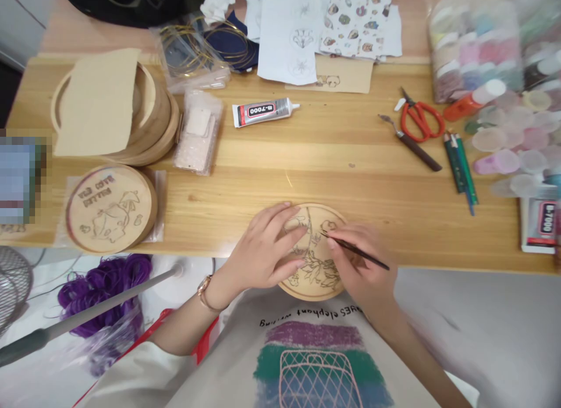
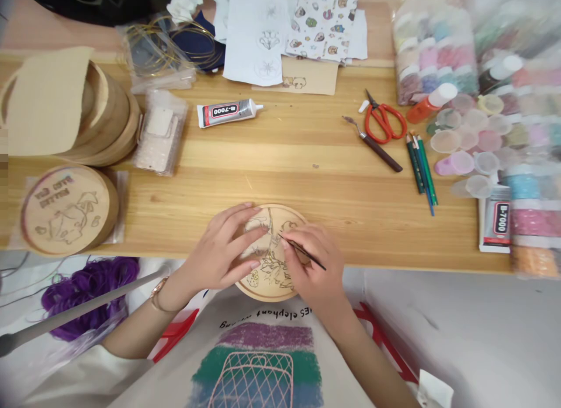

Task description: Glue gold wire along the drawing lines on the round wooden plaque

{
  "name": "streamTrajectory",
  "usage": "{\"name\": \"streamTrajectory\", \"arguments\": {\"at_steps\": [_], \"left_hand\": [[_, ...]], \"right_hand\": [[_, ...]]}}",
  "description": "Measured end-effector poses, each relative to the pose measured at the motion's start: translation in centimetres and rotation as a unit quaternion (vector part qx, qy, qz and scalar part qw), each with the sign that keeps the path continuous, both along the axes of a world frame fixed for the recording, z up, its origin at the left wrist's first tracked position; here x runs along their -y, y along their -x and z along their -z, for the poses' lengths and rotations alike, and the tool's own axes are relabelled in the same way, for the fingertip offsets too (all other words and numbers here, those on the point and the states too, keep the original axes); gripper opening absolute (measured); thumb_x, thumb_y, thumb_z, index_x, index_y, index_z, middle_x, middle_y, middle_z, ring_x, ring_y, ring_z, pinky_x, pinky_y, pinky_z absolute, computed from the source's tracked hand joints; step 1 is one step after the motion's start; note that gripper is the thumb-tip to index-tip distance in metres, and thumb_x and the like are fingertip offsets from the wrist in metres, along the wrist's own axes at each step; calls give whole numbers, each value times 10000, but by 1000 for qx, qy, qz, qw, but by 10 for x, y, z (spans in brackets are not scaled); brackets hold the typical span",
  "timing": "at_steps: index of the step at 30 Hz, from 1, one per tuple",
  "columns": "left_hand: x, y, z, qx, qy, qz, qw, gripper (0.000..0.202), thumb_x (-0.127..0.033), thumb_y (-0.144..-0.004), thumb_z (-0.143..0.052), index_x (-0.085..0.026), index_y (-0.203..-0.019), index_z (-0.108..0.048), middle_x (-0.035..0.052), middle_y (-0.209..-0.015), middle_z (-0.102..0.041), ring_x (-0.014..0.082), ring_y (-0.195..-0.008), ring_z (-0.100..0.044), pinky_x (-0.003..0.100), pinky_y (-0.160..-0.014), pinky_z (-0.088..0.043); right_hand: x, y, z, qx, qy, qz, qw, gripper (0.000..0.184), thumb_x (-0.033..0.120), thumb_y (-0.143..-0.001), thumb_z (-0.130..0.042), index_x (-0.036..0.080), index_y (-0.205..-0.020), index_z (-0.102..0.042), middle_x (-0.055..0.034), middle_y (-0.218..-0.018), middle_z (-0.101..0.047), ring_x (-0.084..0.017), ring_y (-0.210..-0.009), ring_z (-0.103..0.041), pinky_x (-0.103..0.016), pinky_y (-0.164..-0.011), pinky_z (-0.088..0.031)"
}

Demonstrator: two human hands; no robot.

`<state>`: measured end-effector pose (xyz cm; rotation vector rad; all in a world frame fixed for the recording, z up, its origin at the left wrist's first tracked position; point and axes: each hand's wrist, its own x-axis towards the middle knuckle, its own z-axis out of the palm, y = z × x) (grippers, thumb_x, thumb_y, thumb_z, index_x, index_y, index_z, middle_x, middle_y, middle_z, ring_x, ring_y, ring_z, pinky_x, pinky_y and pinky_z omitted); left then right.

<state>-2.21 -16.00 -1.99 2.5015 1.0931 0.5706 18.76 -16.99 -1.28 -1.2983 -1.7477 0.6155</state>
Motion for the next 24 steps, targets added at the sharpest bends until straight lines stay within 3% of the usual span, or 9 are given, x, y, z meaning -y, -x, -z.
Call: {"name": "streamTrajectory", "arguments": {"at_steps": [5, 19, 24], "left_hand": [[0, 0, 0, 8, -3, 0, 1000, 433, -439, -909, -499, -169, -1247, -525, 186, -1381, -459, 347, -1335, -370, 538, -1051, -375], [0, 0, 1, -4, -28, 15, 999, 432, -478, -910, -498, -166, -1193, -594, 184, -1375, -476, 372, -1316, -384, 543, -1028, -393], [0, -1, 0, -11, -30, 17, 999, 428, -481, -927, -469, -175, -1198, -596, 142, -1349, -535, 356, -1323, -392, 522, -1041, -381]], "right_hand": [[13, 13, -1, -20, 30, 39, 999, 196, 106, -830, -621, 257, -942, -677, -27, -871, -711, -174, -812, -663, -339, -745, -555], [10, 15, 3, 5, 31, 34, 999, 180, 124, -843, -623, 262, -935, -693, -23, -889, -730, -182, -842, -677, -360, -782, -567], [10, 16, 2, 1, 38, 38, 999, 170, 133, -845, -626, 265, -927, -694, -25, -892, -731, -187, -840, -676, -372, -782, -564]]}}
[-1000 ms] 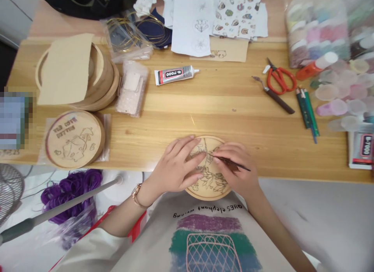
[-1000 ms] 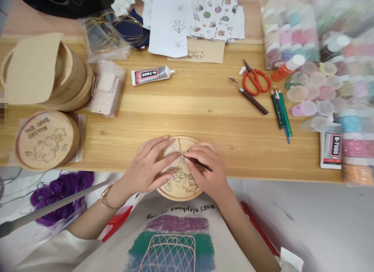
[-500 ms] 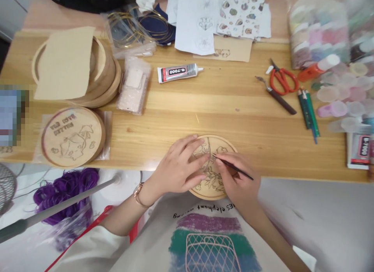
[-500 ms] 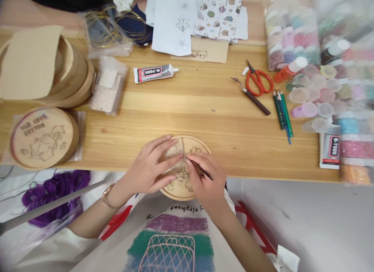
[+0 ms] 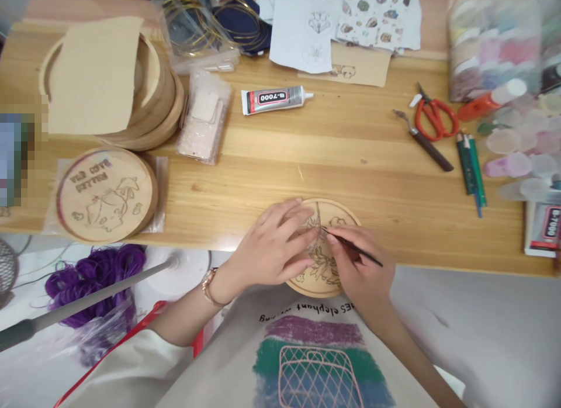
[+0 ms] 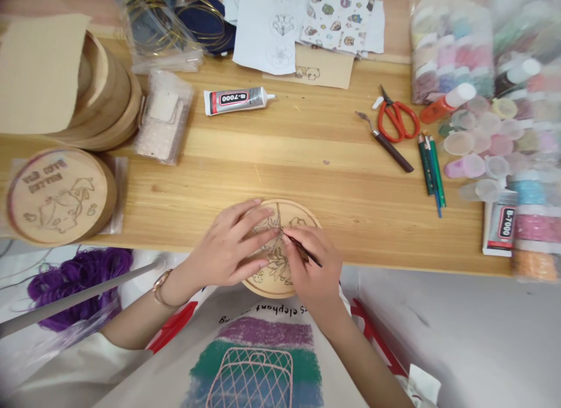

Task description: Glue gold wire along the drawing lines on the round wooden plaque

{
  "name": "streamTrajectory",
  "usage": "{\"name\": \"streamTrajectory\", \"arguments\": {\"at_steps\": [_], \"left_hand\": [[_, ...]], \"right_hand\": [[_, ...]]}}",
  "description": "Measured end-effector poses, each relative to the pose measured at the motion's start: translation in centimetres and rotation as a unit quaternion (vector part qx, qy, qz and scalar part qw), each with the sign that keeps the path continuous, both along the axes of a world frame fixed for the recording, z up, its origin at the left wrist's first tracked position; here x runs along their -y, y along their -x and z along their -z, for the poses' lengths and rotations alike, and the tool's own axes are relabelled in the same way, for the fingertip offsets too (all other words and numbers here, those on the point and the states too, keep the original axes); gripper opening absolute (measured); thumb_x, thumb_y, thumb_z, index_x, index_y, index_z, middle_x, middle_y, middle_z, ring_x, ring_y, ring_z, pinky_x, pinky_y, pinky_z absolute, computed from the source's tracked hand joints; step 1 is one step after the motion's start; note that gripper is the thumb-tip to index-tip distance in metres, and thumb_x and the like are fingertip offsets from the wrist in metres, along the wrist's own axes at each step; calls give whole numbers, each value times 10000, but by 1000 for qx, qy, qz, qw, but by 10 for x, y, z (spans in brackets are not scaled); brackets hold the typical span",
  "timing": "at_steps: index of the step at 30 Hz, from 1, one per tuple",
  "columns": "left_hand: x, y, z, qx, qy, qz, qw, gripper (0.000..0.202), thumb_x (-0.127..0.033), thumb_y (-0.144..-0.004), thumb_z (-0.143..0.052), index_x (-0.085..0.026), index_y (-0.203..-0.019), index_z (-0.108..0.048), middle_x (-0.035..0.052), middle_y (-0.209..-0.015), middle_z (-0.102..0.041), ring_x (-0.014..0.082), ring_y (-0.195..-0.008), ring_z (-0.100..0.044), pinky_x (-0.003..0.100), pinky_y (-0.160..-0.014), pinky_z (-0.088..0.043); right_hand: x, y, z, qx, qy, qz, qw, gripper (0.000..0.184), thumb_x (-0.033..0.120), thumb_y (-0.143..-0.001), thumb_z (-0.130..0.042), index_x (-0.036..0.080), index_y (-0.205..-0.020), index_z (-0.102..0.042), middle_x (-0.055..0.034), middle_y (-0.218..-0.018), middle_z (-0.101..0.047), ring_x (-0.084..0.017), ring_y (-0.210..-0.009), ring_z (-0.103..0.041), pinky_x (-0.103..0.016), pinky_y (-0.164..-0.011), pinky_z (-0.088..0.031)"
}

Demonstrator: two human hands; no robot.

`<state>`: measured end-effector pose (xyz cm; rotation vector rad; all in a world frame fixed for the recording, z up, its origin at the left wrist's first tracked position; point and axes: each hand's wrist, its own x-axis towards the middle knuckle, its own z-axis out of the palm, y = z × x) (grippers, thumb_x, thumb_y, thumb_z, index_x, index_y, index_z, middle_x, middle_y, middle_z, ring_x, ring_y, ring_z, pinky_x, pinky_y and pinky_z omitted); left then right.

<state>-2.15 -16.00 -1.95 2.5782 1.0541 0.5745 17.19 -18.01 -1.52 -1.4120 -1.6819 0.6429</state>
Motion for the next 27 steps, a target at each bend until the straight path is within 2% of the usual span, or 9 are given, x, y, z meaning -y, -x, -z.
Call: {"name": "streamTrajectory", "arguments": {"at_steps": [7, 11, 21, 27], "left_hand": [[0, -1, 0, -40, -5, 38, 998, 455, -423, -981, -379, -120, -1282, -536, 91, -1398, -534, 312, -1373, -362, 479, -1113, -302], [0, -1, 0, -61, -10, 47, 997, 448, -415, -989, -359, -135, -1293, -533, 80, -1424, -511, 301, -1396, -331, 477, -1136, -284], [-6, -2, -3, -89, -60, 81, 991, 488, -464, -989, -318, -105, -1208, -565, 119, -1383, -536, 332, -1362, -374, 483, -1140, -282], [-7, -2, -2, -87, -59, 79, 991, 489, -470, -992, -302, -119, -1210, -563, 120, -1374, -545, 316, -1353, -388, 476, -1116, -310]], "right_hand": [[0, -1, 1, 3, -10, -13, 1000, 212, 105, -835, -624, 268, -954, -690, -18, -907, -728, -176, -851, -669, -353, -797, -555], [0, -1, 1, -1, -10, -10, 1000, 208, 109, -832, -626, 269, -949, -691, -24, -905, -728, -186, -843, -671, -370, -791, -557], [1, -1, 1, -3, -6, -13, 1000, 237, 93, -829, -621, 275, -963, -690, -21, -921, -723, -188, -867, -668, -369, -819, -548], [0, -2, 0, 0, -3, -21, 1000, 242, 88, -830, -619, 276, -966, -688, -16, -919, -722, -183, -869, -664, -357, -822, -544]]}}
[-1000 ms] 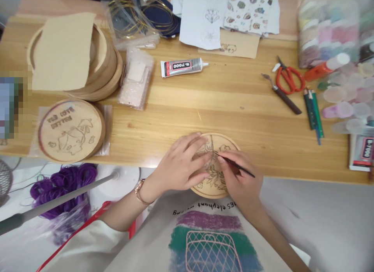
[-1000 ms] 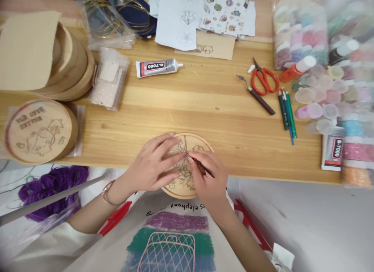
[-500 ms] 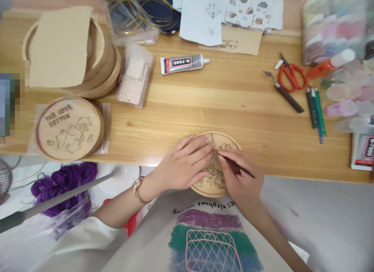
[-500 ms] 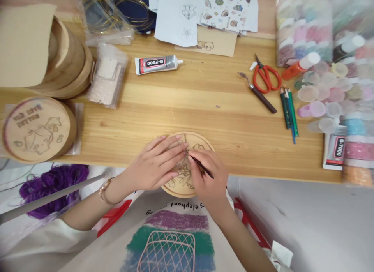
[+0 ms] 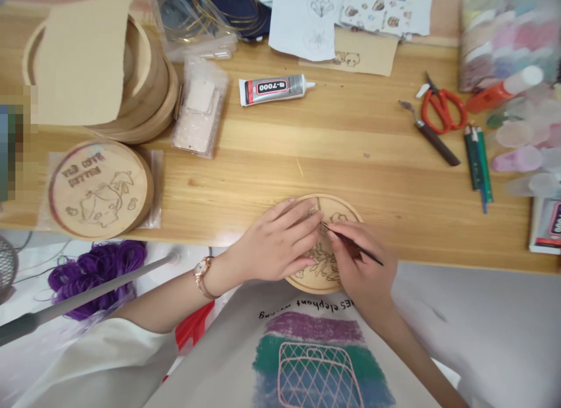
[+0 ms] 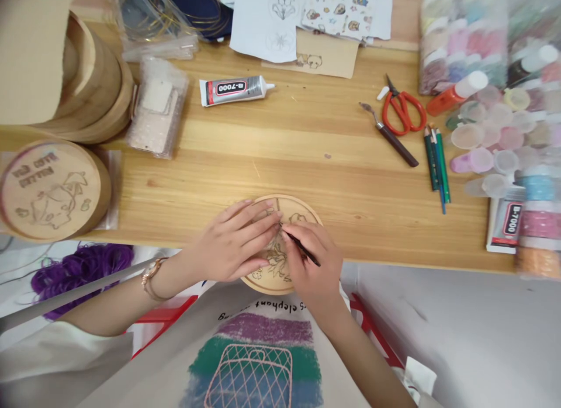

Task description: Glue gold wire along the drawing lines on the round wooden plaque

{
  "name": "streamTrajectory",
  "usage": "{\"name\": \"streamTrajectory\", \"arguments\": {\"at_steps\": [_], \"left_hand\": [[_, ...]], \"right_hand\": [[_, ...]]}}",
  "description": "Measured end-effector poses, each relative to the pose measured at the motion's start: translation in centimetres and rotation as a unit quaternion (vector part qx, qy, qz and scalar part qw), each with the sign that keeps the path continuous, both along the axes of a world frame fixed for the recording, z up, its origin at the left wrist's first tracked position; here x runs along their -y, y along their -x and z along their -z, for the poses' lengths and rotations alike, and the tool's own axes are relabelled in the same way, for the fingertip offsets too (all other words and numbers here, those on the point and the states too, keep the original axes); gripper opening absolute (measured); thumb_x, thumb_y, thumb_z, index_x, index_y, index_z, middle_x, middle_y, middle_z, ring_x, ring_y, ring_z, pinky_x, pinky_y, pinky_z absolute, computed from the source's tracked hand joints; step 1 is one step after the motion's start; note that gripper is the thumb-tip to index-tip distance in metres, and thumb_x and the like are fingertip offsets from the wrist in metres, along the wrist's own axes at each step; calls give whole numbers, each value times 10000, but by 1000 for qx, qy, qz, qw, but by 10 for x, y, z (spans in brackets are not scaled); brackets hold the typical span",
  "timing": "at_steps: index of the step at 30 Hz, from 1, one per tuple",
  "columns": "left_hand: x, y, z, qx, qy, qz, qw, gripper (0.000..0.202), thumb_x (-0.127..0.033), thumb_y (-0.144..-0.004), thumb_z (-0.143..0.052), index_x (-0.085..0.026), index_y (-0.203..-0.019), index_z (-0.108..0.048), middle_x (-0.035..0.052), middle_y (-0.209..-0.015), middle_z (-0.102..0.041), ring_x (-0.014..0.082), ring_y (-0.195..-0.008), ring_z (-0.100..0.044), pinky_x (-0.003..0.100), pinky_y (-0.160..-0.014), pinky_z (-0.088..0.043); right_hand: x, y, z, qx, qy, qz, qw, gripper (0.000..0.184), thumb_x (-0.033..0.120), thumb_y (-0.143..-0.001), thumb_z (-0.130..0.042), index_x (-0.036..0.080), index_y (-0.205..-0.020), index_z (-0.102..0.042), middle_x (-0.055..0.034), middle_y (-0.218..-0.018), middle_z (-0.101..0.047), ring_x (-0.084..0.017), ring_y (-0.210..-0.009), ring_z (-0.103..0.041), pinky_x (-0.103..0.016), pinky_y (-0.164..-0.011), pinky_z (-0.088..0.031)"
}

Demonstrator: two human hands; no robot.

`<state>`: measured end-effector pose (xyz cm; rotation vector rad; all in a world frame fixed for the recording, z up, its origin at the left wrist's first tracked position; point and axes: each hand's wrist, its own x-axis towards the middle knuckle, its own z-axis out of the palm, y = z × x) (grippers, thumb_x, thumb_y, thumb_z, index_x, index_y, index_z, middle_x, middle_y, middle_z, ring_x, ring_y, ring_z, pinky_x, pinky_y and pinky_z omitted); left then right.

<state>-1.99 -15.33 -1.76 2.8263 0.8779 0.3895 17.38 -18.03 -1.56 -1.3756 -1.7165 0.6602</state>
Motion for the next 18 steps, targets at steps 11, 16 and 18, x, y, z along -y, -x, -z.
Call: {"name": "streamTrajectory", "arguments": {"at_steps": [11, 16, 18], "left_hand": [[0, 0, 1, 10, -4, -6, 1000, 509, -474, -992, -300, -103, -1219, -565, 110, -1372, -551, 313, -1333, -402, 467, -1114, -308], [0, 0, 2, 12, -8, -6, 1000, 509, -479, -988, -315, -98, -1211, -569, 106, -1370, -554, 313, -1329, -408, 466, -1118, -308], [0, 0, 2, 13, -9, -7, 1000, 509, -479, -988, -313, -99, -1206, -573, 107, -1367, -557, 312, -1327, -411, 465, -1115, -313]], "right_hand": [[0, -1, 0, 7, -3, -2, 1000, 215, 106, -841, -619, 271, -958, -692, -21, -915, -730, -187, -866, -677, -368, -823, -554], [-1, -1, 1, 2, -14, -7, 1000, 222, 82, -824, -632, 250, -953, -696, -20, -911, -731, -173, -858, -677, -346, -822, -555], [-1, -1, 1, -2, -15, -11, 1000, 235, 67, -820, -631, 246, -957, -695, -25, -917, -729, -170, -863, -676, -338, -823, -554]]}}
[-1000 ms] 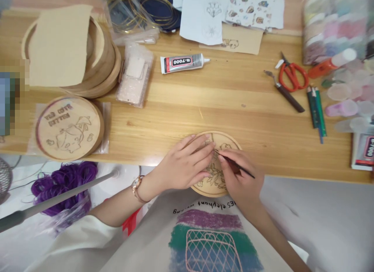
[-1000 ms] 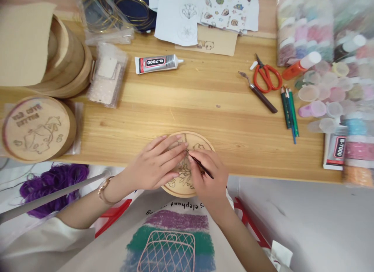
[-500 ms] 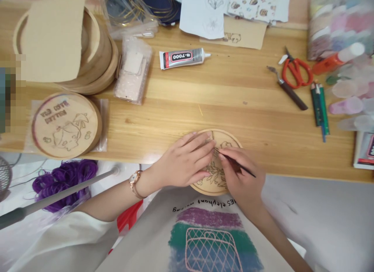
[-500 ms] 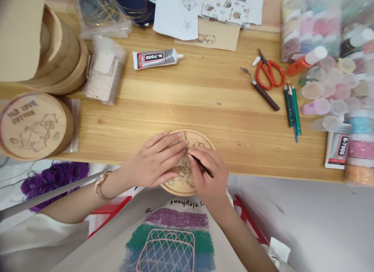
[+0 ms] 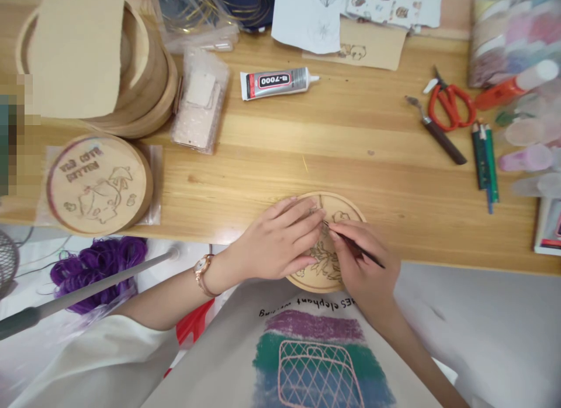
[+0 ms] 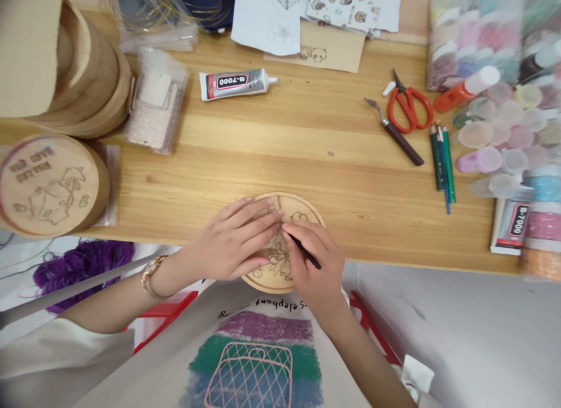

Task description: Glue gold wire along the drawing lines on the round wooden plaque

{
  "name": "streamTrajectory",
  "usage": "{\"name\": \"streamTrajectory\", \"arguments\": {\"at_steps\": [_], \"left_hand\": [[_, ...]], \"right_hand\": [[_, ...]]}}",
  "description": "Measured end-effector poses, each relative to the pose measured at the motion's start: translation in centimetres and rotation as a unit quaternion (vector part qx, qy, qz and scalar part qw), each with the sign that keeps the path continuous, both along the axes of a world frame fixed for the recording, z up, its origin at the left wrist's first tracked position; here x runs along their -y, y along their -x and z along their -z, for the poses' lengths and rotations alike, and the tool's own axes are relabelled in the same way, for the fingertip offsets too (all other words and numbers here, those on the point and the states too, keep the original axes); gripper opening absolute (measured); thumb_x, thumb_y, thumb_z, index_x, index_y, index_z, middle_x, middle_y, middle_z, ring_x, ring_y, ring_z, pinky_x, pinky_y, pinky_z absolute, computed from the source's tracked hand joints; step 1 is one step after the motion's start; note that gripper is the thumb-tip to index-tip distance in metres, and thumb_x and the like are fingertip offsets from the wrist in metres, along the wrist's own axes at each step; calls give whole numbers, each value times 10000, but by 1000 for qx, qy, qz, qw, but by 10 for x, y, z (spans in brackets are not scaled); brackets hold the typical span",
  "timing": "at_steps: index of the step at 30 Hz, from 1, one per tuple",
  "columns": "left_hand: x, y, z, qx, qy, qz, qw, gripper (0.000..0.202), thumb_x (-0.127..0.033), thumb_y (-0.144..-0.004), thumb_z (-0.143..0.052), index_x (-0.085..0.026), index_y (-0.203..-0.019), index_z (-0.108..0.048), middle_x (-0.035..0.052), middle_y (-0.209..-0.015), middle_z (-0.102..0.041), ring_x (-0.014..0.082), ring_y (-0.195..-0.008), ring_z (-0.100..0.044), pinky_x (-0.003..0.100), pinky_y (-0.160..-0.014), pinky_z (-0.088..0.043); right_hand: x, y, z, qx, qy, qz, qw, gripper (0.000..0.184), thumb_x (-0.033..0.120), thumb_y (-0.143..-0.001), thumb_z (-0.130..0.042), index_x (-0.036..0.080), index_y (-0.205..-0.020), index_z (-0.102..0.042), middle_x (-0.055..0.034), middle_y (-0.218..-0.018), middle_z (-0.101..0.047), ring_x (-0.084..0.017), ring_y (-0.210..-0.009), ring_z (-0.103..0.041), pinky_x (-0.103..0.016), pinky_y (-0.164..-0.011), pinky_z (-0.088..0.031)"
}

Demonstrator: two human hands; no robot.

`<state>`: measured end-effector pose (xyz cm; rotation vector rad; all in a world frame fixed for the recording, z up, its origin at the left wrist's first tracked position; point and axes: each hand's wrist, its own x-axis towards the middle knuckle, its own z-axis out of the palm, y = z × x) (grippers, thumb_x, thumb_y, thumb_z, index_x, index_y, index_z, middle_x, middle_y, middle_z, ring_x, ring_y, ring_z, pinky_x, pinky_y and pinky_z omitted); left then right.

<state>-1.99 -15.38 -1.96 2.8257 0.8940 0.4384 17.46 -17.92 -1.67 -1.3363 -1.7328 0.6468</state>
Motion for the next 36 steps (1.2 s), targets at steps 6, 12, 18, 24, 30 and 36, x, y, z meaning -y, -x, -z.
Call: {"name": "streamTrajectory", "arguments": {"at_steps": [6, 12, 18, 24, 30, 36], "left_hand": [[0, 0, 0, 2, 0, 0, 1000, 508, -483, -986, -313, -103, -1190, -582, 111, -1365, -559, 314, -1330, -409, 467, -1112, -321], [0, 0, 1, 10, 0, 0, 1000, 508, -487, -987, -311, -107, -1179, -587, 110, -1357, -566, 307, -1311, -430, 467, -1109, -327], [0, 2, 3, 20, 2, -2, 1000, 532, -491, -983, -325, -89, -1242, -558, 106, -1373, -557, 315, -1325, -419, 472, -1102, -330], [2, 2, 4, 34, -6, 2, 999, 526, -491, -978, -337, -88, -1219, -573, 126, -1371, -555, 313, -1327, -424, 456, -1107, -333], [1, 3, 3, 34, 10, -3, 999, 528, -517, -964, -364, -111, -1221, -582, 136, -1388, -536, 313, -1331, -422, 456, -1107, -334], [1, 2, 3, 30, 24, -6, 999, 550, -537, -958, -366, -111, -1236, -576, 125, -1398, -530, 314, -1340, -410, 458, -1108, -328]], "right_hand": [[-1, -1, -1, 12, -8, -15, 1000, 243, 64, -826, -615, 246, -971, -687, -30, -922, -727, -174, -867, -678, -342, -814, -559], [-2, -3, -3, 27, -7, -21, 999, 249, 60, -827, -610, 245, -976, -685, -28, -933, -728, -170, -882, -675, -332, -823, -556], [0, -3, -2, -12, 12, 14, 1000, 246, 64, -803, -650, 248, -956, -703, -12, -915, -730, -160, -866, -675, -313, -816, -558], [1, -2, -3, -24, 18, 32, 999, 239, 75, -802, -653, 255, -950, -709, -8, -902, -729, -163, -850, -676, -320, -795, -565], [0, 0, -3, -4, 19, 23, 1000, 207, 93, -816, -648, 251, -939, -701, -17, -898, -731, -170, -845, -678, -336, -793, -567], [-1, 1, -3, 9, 15, 15, 1000, 199, 102, -823, -642, 248, -944, -700, -14, -909, -734, -164, -856, -679, -333, -812, -566]]}}
